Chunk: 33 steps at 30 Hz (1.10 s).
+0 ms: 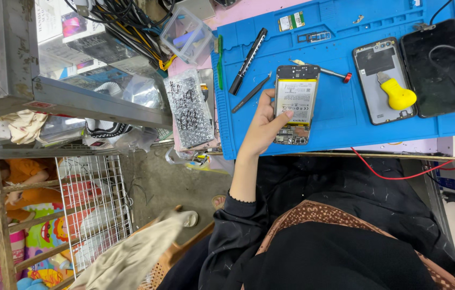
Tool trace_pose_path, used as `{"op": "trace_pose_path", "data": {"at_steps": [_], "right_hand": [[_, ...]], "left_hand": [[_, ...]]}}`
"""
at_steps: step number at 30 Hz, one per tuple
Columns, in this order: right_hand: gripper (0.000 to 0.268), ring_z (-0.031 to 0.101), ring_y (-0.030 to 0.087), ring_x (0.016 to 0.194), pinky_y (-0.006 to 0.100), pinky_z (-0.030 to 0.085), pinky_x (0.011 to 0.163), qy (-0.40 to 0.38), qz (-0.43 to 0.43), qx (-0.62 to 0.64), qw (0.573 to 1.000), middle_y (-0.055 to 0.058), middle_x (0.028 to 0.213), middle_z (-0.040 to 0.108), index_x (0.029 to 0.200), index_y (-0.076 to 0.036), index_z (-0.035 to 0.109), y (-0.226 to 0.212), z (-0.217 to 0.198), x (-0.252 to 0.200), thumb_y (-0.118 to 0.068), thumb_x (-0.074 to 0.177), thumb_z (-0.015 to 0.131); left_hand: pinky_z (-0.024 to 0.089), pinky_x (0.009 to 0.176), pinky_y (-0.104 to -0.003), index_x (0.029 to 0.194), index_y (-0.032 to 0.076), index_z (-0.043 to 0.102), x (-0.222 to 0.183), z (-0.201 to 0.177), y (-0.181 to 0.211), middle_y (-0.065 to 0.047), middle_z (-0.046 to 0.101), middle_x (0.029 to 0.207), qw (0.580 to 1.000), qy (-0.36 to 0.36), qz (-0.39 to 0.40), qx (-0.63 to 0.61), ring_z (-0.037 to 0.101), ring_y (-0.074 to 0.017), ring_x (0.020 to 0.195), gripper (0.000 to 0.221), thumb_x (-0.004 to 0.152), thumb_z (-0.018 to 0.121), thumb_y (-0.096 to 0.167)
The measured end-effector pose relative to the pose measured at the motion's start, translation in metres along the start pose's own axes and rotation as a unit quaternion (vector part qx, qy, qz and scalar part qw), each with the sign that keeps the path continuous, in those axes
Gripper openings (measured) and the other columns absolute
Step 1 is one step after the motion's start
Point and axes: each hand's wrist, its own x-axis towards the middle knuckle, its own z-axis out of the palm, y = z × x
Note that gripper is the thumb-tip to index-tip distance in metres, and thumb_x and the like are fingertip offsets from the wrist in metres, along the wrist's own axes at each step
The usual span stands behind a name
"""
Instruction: The person cleans the exposed battery of a disassembled smartphone with a white card, then removes the battery and a small metal bracket from the phone chassis. The person handles the phone, battery, and bracket while working at a cluttered repair bench.
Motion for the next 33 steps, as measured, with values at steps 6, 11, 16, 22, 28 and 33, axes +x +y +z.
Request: {"op": "trace_pose_path", "data": {"at_steps": [6, 11, 16, 22, 28, 33], "right_hand": [[0.018, 0.076, 0.038, 0.082, 0.048, 0.064, 0.072, -0.072, -0.001, 0.084, 0.994, 0.023, 0.098, 0.073, 0.117, 0.005, 0.060, -0.064, 0.038, -0.024, -0.010, 0.109, 0.056], [0.018, 0.077, 0.038, 0.082, 0.048, 0.065, 0.073, -0.147, 0.000, 0.161, 0.976, 0.023, 0.098, 0.073, 0.115, 0.005, 0.061, -0.060, 0.048, -0.040, -0.011, 0.109, 0.055], [0.018, 0.077, 0.038, 0.082, 0.049, 0.065, 0.073, -0.233, 0.001, 0.265, 0.936, 0.023, 0.098, 0.073, 0.113, 0.005, 0.062, -0.048, 0.063, -0.061, -0.011, 0.109, 0.055], [0.019, 0.077, 0.039, 0.082, 0.049, 0.065, 0.073, -0.354, 0.010, 0.421, 0.835, 0.022, 0.098, 0.074, 0.111, 0.005, 0.063, -0.055, 0.055, -0.068, -0.012, 0.108, 0.055], [0.020, 0.078, 0.039, 0.082, 0.050, 0.066, 0.073, -0.478, 0.009, 0.543, 0.690, 0.022, 0.098, 0.074, 0.109, 0.005, 0.064, -0.055, 0.064, -0.077, -0.012, 0.108, 0.054], [0.021, 0.078, 0.039, 0.082, 0.050, 0.066, 0.073, -0.538, -0.003, 0.588, 0.604, 0.022, 0.098, 0.074, 0.107, 0.005, 0.065, -0.054, 0.072, -0.083, -0.012, 0.108, 0.054]], "left_hand": [[0.049, 0.109, -0.037, 0.138, 0.003, 0.036, -0.001, 0.000, -0.002, -0.018, 0.066, 0.129, 1.000, -0.001, 0.012, -0.016, 0.061, -0.0192, 0.124, 0.043, 0.103, 0.060, 0.001], [0.048, 0.110, -0.037, 0.140, 0.004, 0.035, -0.003, -0.001, -0.005, -0.019, 0.064, 0.131, 1.000, 0.002, 0.012, -0.023, 0.060, -0.0195, 0.124, 0.044, 0.103, 0.059, 0.000], [0.047, 0.111, -0.037, 0.139, 0.003, 0.037, -0.002, -0.002, -0.007, -0.018, 0.063, 0.132, 0.999, -0.003, 0.032, -0.029, 0.059, -0.0192, 0.126, 0.043, 0.103, 0.060, -0.001], [0.049, 0.108, -0.036, 0.137, 0.005, 0.040, -0.002, -0.002, -0.010, -0.015, 0.065, 0.130, 0.998, 0.010, 0.028, -0.054, 0.061, -0.0176, 0.123, 0.035, 0.107, 0.057, 0.005], [0.052, 0.104, -0.036, 0.134, 0.005, 0.043, -0.001, -0.004, -0.011, -0.013, 0.066, 0.128, 0.997, 0.013, 0.026, -0.078, 0.062, -0.0162, 0.120, 0.025, 0.112, 0.054, 0.012], [0.053, 0.101, -0.037, 0.134, 0.007, 0.042, -0.002, -0.002, -0.007, -0.014, 0.067, 0.126, 0.997, 0.019, 0.004, -0.079, 0.064, -0.0176, 0.117, 0.028, 0.109, 0.053, 0.013]]}}
